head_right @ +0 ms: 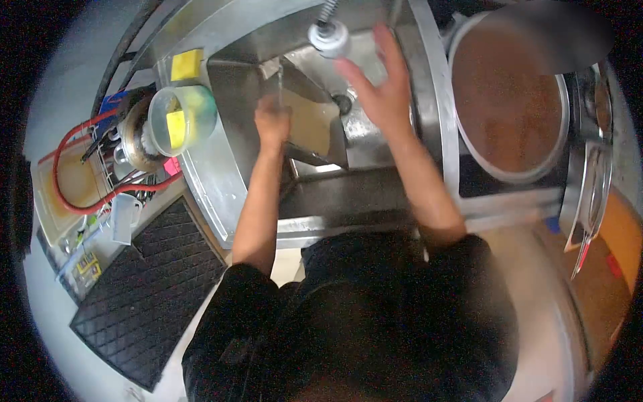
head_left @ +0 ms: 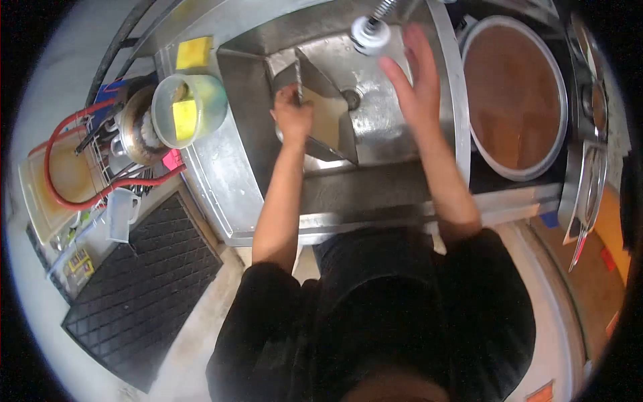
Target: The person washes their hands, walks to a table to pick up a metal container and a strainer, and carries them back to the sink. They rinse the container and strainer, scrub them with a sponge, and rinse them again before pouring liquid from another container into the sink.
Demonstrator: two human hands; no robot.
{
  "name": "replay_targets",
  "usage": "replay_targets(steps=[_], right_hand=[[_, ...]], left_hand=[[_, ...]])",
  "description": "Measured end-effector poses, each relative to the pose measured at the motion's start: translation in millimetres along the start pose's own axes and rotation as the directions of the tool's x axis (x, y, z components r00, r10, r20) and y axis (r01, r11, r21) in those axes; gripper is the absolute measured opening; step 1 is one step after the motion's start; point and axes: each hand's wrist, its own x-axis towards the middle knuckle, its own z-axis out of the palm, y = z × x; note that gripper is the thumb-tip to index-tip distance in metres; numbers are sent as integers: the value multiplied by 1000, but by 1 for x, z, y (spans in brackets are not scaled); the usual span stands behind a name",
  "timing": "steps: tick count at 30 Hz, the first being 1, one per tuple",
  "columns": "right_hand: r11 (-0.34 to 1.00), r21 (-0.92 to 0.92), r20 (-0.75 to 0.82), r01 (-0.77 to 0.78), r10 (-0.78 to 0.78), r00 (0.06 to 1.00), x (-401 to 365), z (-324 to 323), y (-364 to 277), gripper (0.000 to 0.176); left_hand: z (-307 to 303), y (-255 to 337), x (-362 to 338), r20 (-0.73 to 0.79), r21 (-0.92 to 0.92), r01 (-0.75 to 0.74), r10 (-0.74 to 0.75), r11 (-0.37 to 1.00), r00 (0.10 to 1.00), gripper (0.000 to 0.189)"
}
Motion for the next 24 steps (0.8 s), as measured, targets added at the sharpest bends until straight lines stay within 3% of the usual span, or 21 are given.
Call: replay_targets(steps=[1,3,5,6,9,11,12,14,15,18,19,22,24], right_hand=[[990,-18,52,140,-139,989,19,-1,-31,57],[998,35,231,49,-56,971,37,7,-58,46],[982,90,261,-166,138,956,39,35,-34,36],[957,214,254,-196,139,957,35,38,-29,32],[898,300,251,-322,251,935,22,25,-10,27],[593,599,443,-538,314,840,11,15,19,17],[580,614,414,-535,341,844,6,11,33,17],[304,802,438,-515,287,852,2,8,56,15],[237,819,451,-522,298,842,1,10,58,15],[239,827,455,-509,247,856,1,19,62,16],[283,817,448,-503,238,862,1,20,64,16],[239,817,473,-525,245,846,-1,18,69,17],[262,809,468,-526,252,847,-2,19,72,19]], left_hand=[[-1,-8,3,35,19,-7,6,1000,999,44],[0,-22,13,71,-188,-9,22,982,997,40],[-2,-25,16,96,-196,-5,24,981,995,40],[-2,-25,17,92,-216,13,7,976,996,39],[-8,-4,7,144,-241,59,-24,969,989,42],[-11,8,0,181,-209,87,-49,974,982,42],[-13,11,-3,215,-188,111,-69,976,974,42],[-14,14,-3,261,-152,164,-120,975,958,42],[-12,10,0,272,-171,151,-101,974,957,42],[-15,5,-1,279,-60,71,-52,996,959,41],[-15,10,-2,281,-49,69,-53,996,958,41],[-9,18,-1,264,8,114,-112,993,958,41],[-9,15,1,302,53,29,-44,998,952,41]])
